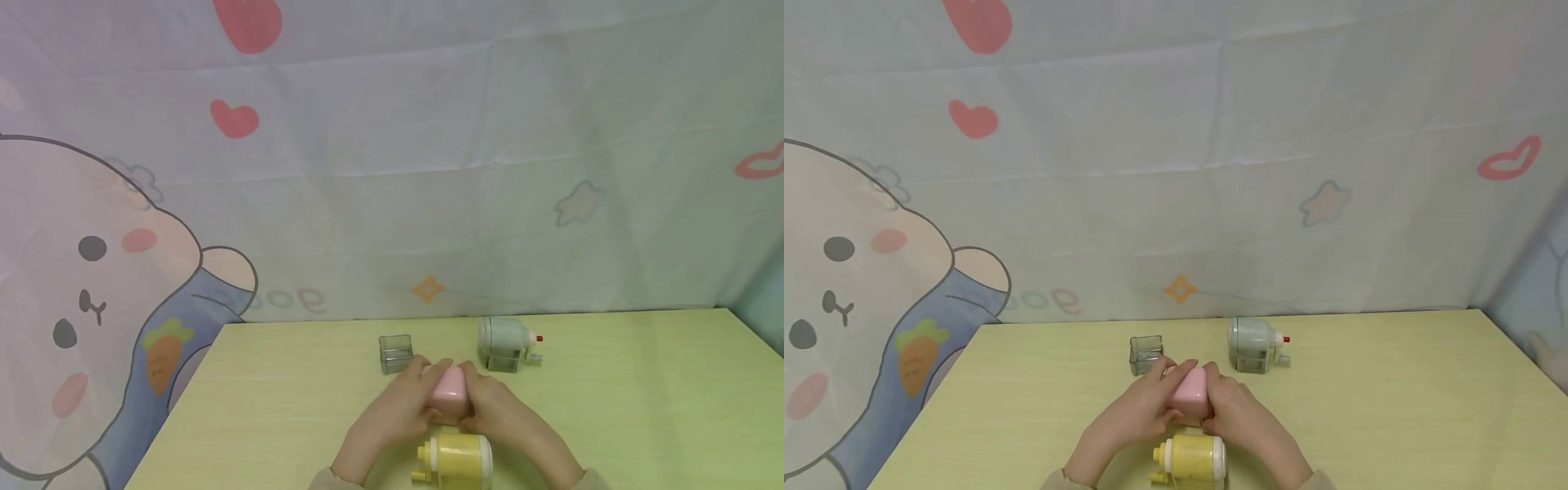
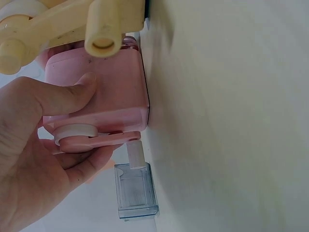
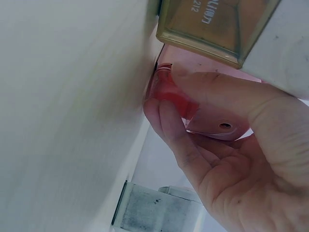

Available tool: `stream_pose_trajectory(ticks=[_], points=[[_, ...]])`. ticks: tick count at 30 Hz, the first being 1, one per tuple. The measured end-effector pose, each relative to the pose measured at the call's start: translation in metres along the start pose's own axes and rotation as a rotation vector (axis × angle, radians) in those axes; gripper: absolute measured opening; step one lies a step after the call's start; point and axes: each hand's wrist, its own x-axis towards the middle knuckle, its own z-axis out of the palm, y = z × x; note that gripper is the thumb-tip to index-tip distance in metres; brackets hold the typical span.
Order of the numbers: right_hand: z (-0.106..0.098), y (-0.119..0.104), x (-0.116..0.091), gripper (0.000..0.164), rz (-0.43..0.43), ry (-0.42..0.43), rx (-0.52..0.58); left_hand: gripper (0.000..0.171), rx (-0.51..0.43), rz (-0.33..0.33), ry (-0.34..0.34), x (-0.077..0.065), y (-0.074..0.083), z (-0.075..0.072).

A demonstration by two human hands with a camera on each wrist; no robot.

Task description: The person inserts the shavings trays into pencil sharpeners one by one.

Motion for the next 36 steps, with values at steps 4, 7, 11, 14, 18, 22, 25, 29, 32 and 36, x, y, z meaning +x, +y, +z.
stream_pose_trajectory(ticks=[4, 7, 11, 14, 18, 22, 25, 29, 32, 36], points=[[0.0008, 0.001, -0.0007, 0.058, -0.005, 0.006, -0.01, 0.076, 0.002, 0.005, 0.006, -0.0004, 0.0004, 0.0001], [0.0011, 0.0016, -0.0009, 0.057, -0.006, 0.007, -0.008, 0.076, 0.007, 0.006, 0.005, -0.0008, 0.001, -0.0002], [0.0013, 0.0017, -0.0012, 0.057, -0.004, 0.004, -0.002, 0.076, 0.008, 0.006, 0.002, -0.001, 0.0012, -0.0005], [0.0011, 0.0013, -0.0012, 0.057, 0.0, 0.004, -0.001, 0.075, 0.008, 0.009, 0.002, -0.0008, 0.001, -0.0001], [0.0005, 0.0006, -0.0012, 0.056, 0.004, 0.005, -0.004, 0.075, 0.01, 0.014, 0.007, -0.0006, 0.0009, 0.0002], [0.0007, 0.001, -0.0014, 0.055, 0.006, 0.002, -0.004, 0.076, 0.011, 0.013, 0.006, -0.0006, 0.0012, 0.0001], [0.001, 0.0014, -0.0009, 0.055, 0.003, -0.003, -0.003, 0.076, 0.011, 0.005, 0.002, -0.0008, 0.0019, -0.0005], [0.0009, 0.0013, -0.0002, 0.055, 0.0, -0.009, -0.005, 0.077, 0.022, 0.003, 0.003, -0.0012, 0.0031, -0.0008], [0.001, 0.0011, 0.0002, 0.055, 0.002, -0.008, -0.006, 0.077, 0.036, 0.014, 0.011, -0.0013, 0.0036, -0.0007], [0.0012, 0.0011, 0.0006, 0.056, 0.007, 0.003, -0.005, 0.076, 0.046, 0.026, 0.025, -0.001, 0.0034, -0.0005]])
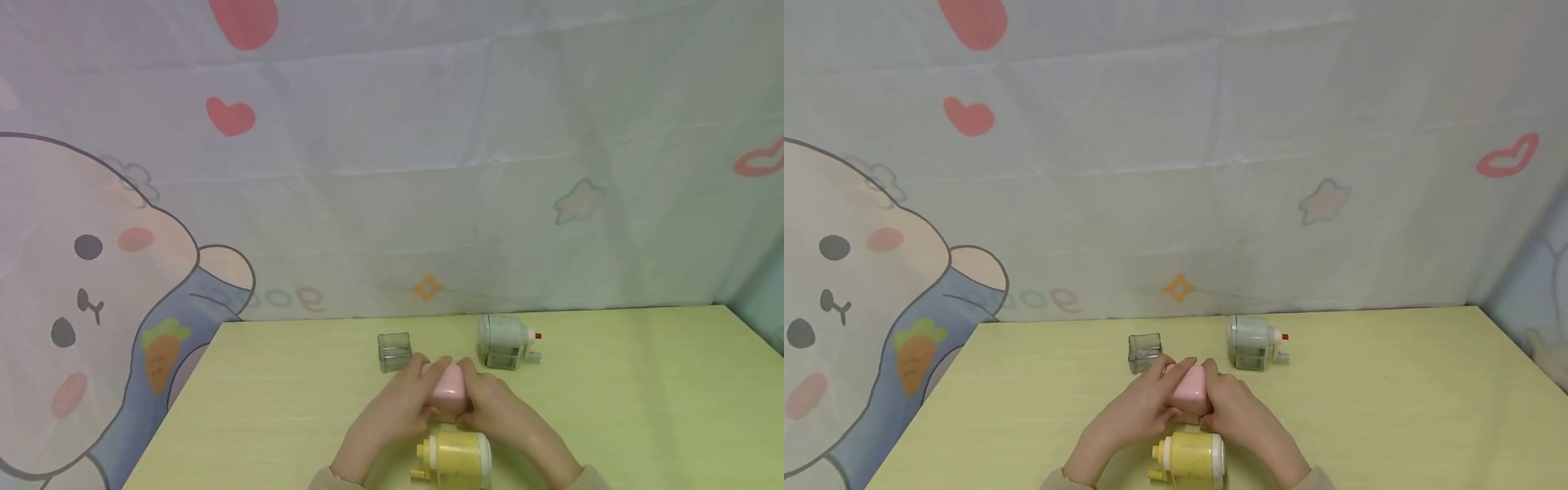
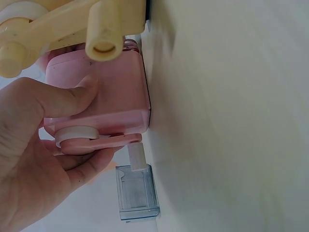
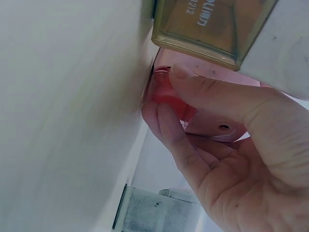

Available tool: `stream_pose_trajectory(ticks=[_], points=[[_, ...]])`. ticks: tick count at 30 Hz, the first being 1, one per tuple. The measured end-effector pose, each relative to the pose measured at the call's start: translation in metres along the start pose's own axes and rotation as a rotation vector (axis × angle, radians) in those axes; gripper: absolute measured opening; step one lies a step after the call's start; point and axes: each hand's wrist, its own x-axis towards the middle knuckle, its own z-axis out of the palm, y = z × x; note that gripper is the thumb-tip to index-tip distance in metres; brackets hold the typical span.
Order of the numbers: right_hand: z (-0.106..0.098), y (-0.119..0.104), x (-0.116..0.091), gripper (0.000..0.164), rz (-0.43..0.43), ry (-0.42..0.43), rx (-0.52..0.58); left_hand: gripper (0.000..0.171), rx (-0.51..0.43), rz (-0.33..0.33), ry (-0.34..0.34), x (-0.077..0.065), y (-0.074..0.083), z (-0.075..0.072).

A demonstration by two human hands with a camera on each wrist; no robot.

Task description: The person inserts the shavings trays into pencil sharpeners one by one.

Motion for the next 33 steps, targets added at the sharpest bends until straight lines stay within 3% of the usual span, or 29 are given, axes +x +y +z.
stream_pose_trajectory(ticks=[15, 24, 33], points=[[0.003, 0.001, 0.002, 0.059, 0.009, -0.004, 0.015, 0.075, -0.04, -0.003, -0.02, -0.001, -0.003, 0.001], [0.002, -0.002, 0.003, 0.058, 0.036, -0.011, 0.029, 0.079, -0.112, -0.059, -0.041, -0.003, -0.007, 0.001], [-0.005, -0.004, 0.001, 0.053, 0.069, -0.025, 0.033, 0.081, -0.133, -0.072, -0.038, 0.0, -0.007, 0.0]])
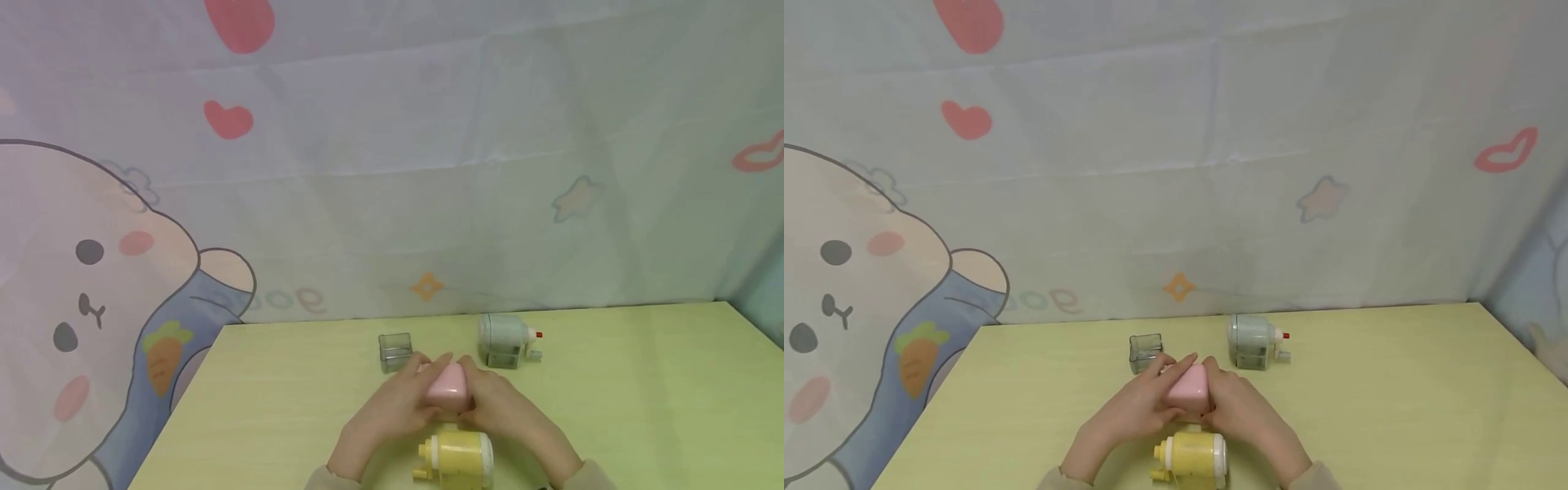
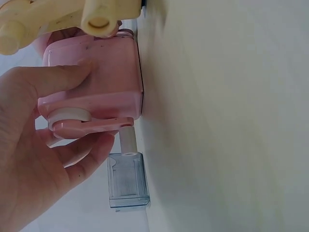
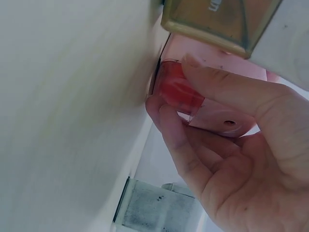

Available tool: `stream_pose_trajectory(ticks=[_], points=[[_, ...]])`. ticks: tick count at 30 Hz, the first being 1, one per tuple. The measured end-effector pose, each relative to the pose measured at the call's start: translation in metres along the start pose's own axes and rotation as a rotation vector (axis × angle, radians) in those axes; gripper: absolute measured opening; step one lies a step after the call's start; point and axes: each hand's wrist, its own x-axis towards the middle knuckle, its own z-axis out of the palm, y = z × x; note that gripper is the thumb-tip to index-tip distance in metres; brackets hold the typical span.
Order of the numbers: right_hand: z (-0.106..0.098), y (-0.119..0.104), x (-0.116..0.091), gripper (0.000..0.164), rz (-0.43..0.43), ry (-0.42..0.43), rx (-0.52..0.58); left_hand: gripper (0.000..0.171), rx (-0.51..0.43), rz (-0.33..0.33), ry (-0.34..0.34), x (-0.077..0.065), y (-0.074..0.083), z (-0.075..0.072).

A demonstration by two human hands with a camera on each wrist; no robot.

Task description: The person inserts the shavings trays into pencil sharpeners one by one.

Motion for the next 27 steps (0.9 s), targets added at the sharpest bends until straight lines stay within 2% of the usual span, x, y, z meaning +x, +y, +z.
stream_pose_trajectory(ticks=[8, 15, 20, 27], points=[[-0.002, 0.001, -0.001, 0.055, -0.011, -0.009, -0.007, 0.089, -0.034, -0.027, -0.009, 0.001, -0.003, -0.003], [-0.006, 0.001, -0.003, 0.055, -0.047, 0.002, -0.006, 0.087, -0.069, -0.048, -0.019, -0.002, -0.005, -0.005], [-0.007, 0.001, -0.003, 0.047, -0.02, 0.035, -0.084, 0.085, -0.057, -0.037, -0.018, -0.002, -0.004, -0.009], [-0.011, 0.003, -0.004, 0.042, 0.022, 0.041, -0.134, 0.073, -0.024, 0.02, 0.021, -0.002, -0.004, -0.009]])
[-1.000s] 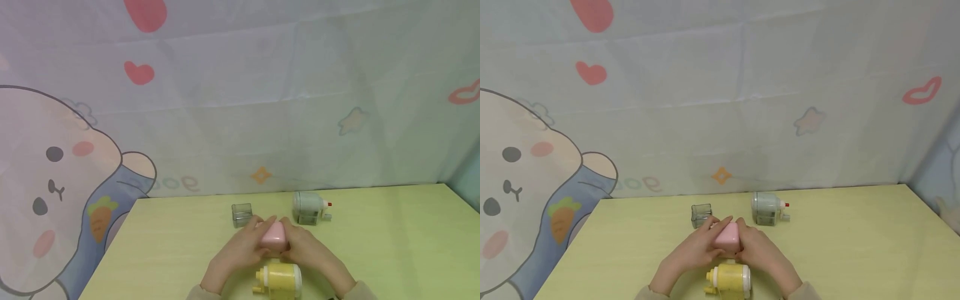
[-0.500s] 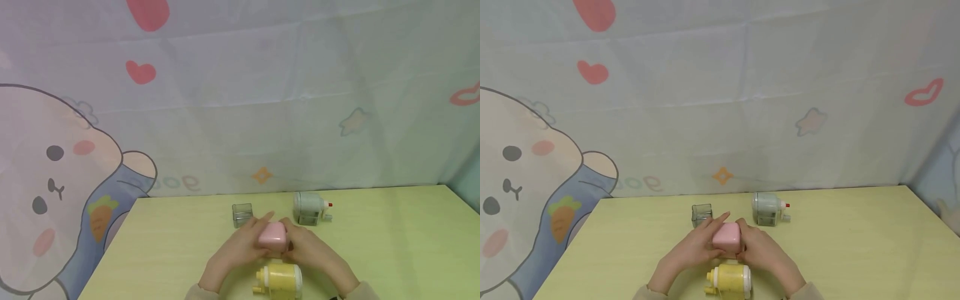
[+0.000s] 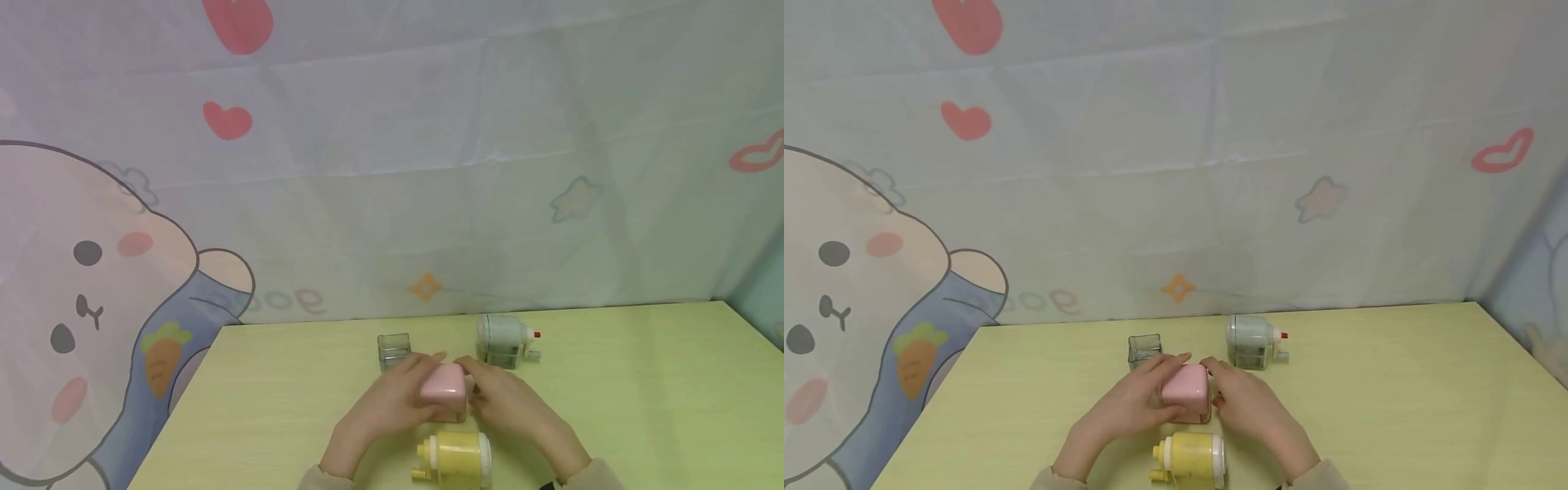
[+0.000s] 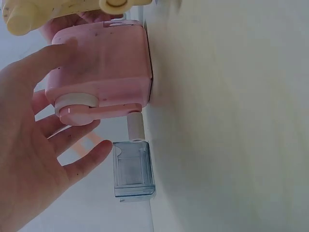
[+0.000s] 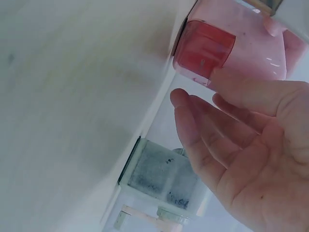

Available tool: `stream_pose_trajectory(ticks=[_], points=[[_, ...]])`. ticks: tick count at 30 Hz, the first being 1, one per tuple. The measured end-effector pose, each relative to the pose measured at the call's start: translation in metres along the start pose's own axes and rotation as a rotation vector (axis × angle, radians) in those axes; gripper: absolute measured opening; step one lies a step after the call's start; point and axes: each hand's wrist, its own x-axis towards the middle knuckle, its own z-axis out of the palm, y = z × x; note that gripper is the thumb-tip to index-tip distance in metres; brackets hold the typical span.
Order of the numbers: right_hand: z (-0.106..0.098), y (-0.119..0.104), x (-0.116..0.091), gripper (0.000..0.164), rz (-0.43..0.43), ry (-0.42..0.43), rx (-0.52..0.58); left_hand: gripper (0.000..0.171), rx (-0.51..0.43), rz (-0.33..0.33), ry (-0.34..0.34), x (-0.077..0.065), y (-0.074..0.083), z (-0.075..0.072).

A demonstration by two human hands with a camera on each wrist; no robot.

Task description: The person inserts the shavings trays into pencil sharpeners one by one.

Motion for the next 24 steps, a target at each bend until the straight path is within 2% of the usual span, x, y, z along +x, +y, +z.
stream_pose_trajectory(ticks=[7, 13, 18, 24], points=[[-0.007, 0.0, 0.002, 0.038, 0.036, 0.036, -0.044, 0.061, 0.035, 0.014, 0.035, 0.002, -0.002, 0.0], [-0.01, 0.001, 0.006, 0.032, 0.001, 0.109, -0.123, 0.054, 0.11, -0.018, 0.053, 0.002, -0.007, -0.003], [-0.011, 0.002, 0.008, 0.029, -0.023, 0.169, -0.163, 0.054, 0.209, -0.025, 0.116, 0.002, -0.009, -0.006], [-0.014, 0.006, 0.011, 0.027, -0.068, 0.231, -0.205, 0.055, 0.238, -0.045, 0.154, 0.0, -0.012, -0.01]])
